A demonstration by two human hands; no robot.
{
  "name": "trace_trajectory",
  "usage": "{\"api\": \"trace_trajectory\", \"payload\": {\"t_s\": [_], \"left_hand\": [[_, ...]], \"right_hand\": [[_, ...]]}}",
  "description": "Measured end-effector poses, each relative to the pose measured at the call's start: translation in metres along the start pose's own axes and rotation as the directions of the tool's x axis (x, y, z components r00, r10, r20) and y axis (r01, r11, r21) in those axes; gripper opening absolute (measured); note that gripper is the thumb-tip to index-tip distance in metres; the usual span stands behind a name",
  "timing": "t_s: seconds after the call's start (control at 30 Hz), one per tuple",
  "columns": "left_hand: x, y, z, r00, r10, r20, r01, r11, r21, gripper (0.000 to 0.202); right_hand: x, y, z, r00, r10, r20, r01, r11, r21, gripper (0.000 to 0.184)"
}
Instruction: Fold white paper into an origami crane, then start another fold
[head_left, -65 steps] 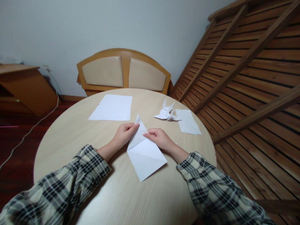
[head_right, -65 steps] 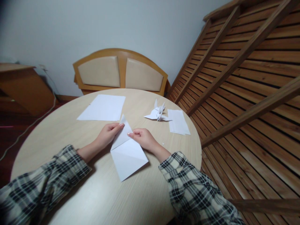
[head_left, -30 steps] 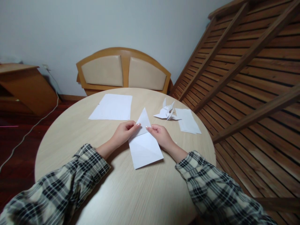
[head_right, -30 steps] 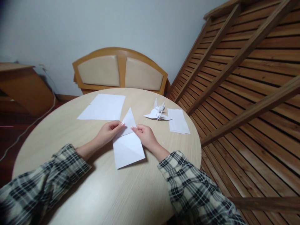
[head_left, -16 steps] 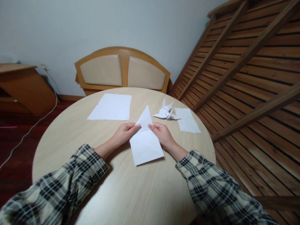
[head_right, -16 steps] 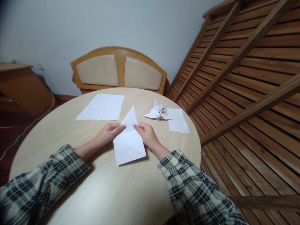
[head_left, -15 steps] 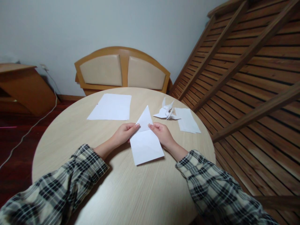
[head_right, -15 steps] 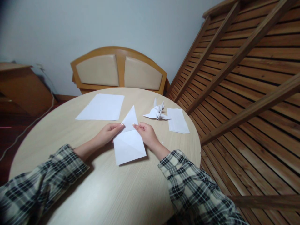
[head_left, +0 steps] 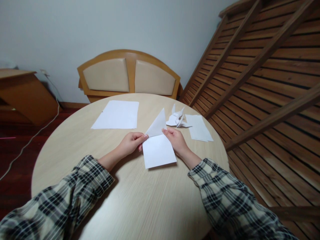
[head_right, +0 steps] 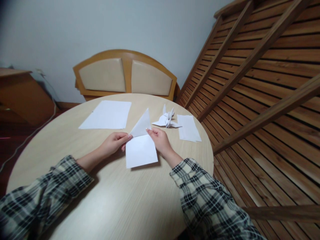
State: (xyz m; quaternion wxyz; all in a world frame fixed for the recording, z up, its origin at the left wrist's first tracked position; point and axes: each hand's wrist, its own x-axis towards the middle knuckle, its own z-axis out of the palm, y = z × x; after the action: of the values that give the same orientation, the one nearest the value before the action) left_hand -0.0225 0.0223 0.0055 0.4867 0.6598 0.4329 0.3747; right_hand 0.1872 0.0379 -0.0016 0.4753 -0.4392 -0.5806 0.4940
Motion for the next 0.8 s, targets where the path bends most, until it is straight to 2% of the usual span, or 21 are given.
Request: {"api": "trace_trajectory", "payload": {"t_s": [0.13,0.37,0.63,0.77,0.8], "left_hand": [[0.000,0.002,0.000,0.998,-0.061,-0.010,0.060,0.994,-0.093,0.043],[0.002,-0.001,-0.003,1.000,0.001,-0.024,-0.005,0.986,-0.165,0.038],[0.001,-0.002,-0.003,0.994,0.088,-0.059,-0.093,0.991,-0.091,0.041],[0.001,-0.007,-0.003,0.968,0.165,-0.191,-0.172,0.985,-0.016,0.026],[0.002,-0.009,-0.004,0.953,0.212,-0.216,-0.207,0.977,0.044,0.032]], "right_hand": [[0.000,0.000,0.000,1.000,0.000,-0.008,0.000,0.997,0.082,0.041],[0.003,0.002,-0.002,0.999,0.039,-0.038,-0.031,0.983,0.182,0.039],[-0.001,-0.002,0.002,0.996,0.083,-0.026,-0.073,0.963,0.260,0.039],[-0.002,-0.006,0.001,0.995,0.095,-0.029,-0.083,0.959,0.270,0.040],[-0.002,-0.007,0.001,0.994,0.103,-0.020,-0.094,0.956,0.278,0.040]]}}
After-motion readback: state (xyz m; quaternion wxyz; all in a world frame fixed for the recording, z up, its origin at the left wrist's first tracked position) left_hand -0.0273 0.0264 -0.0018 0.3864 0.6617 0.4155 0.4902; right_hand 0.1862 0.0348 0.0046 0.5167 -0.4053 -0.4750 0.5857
